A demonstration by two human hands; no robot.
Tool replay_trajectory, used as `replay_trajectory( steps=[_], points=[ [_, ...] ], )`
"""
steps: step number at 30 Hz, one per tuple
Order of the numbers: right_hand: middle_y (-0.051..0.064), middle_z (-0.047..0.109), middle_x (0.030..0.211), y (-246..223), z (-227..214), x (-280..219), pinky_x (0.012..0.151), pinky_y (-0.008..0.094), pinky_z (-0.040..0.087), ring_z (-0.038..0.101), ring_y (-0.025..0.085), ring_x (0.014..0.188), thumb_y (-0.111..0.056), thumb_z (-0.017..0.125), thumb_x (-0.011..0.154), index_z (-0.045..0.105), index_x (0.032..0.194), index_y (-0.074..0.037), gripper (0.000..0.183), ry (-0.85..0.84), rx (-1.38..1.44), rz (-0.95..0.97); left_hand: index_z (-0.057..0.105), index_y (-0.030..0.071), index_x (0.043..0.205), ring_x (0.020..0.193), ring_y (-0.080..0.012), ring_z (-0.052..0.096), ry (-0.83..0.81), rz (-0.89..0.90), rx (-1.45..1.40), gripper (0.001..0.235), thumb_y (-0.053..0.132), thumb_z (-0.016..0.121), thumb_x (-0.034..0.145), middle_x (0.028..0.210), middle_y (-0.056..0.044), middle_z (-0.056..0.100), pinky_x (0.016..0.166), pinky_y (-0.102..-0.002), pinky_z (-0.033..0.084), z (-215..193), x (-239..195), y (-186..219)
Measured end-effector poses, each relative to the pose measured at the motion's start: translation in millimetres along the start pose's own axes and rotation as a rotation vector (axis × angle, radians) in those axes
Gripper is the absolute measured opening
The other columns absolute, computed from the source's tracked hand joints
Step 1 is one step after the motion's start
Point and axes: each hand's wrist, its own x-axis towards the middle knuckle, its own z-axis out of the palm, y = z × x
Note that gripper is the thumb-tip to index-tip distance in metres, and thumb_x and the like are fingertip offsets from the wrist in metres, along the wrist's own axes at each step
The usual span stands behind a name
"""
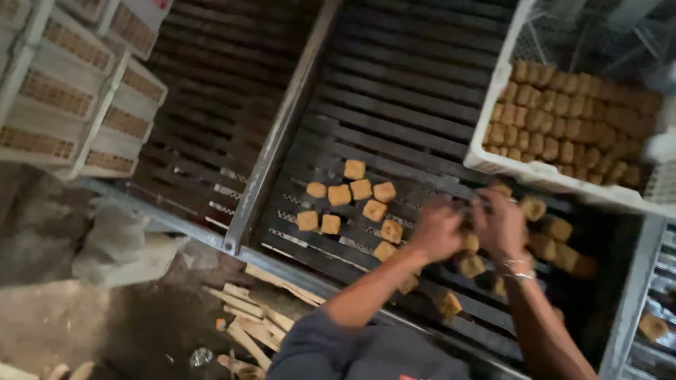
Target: The person retrieves a white plastic crate and places it on a metal rack. They then pick up small brown food items from the rack and place them into the crate one by one, filling it gradually.
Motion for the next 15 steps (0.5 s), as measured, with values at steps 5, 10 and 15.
replay_trajectory(
  steps=[5, 10, 15],
  points=[
    [0.022, 0.071, 0.122, -106.1, 97.3, 71.7, 0.094, 0.046, 0.055, 0.068, 0.039, 0.112, -0.025, 0.074, 0.085, 0.070, 0.119, 0.002, 0.043, -0.203, 0.128, -0.403, 0.061, -0.001, 0.136, 0.127, -0.0490, 0.051, 0.448, -0.525, 0.301, 0.044, 0.017, 0.059, 0.096, 0.134, -0.029, 0.060, 0.107, -0.056, 0.042, -137.4, -76.7, -79.0],
    [0.012, 0.039, 0.160, -192.9, 187.9, 98.1, 0.097, 0.087, 0.014, 0.030, 0.047, 0.149, -0.053, 0.067, 0.082, 0.041, 0.152, -0.039, 0.076, -0.775, -0.307, -0.653, 0.047, 0.003, 0.150, 0.141, -0.0577, 0.027, 0.466, -0.885, 0.516, 0.070, 0.053, 0.050, 0.102, 0.156, -0.029, 0.040, 0.110, -0.064, 0.025, -173.0, -126.9, -139.1],
    [0.013, 0.054, 0.148, -131.1, 174.2, 89.6, 0.107, 0.071, 0.036, 0.051, 0.041, 0.133, -0.043, 0.053, 0.101, 0.045, 0.158, -0.036, 0.058, -0.924, -0.342, -0.490, 0.047, 0.009, 0.154, 0.144, -0.0506, 0.035, 0.194, -0.764, 0.462, 0.076, 0.062, 0.038, 0.101, 0.153, -0.022, 0.049, 0.115, -0.066, 0.024, -113.4, -103.5, -129.2]
  ],
)
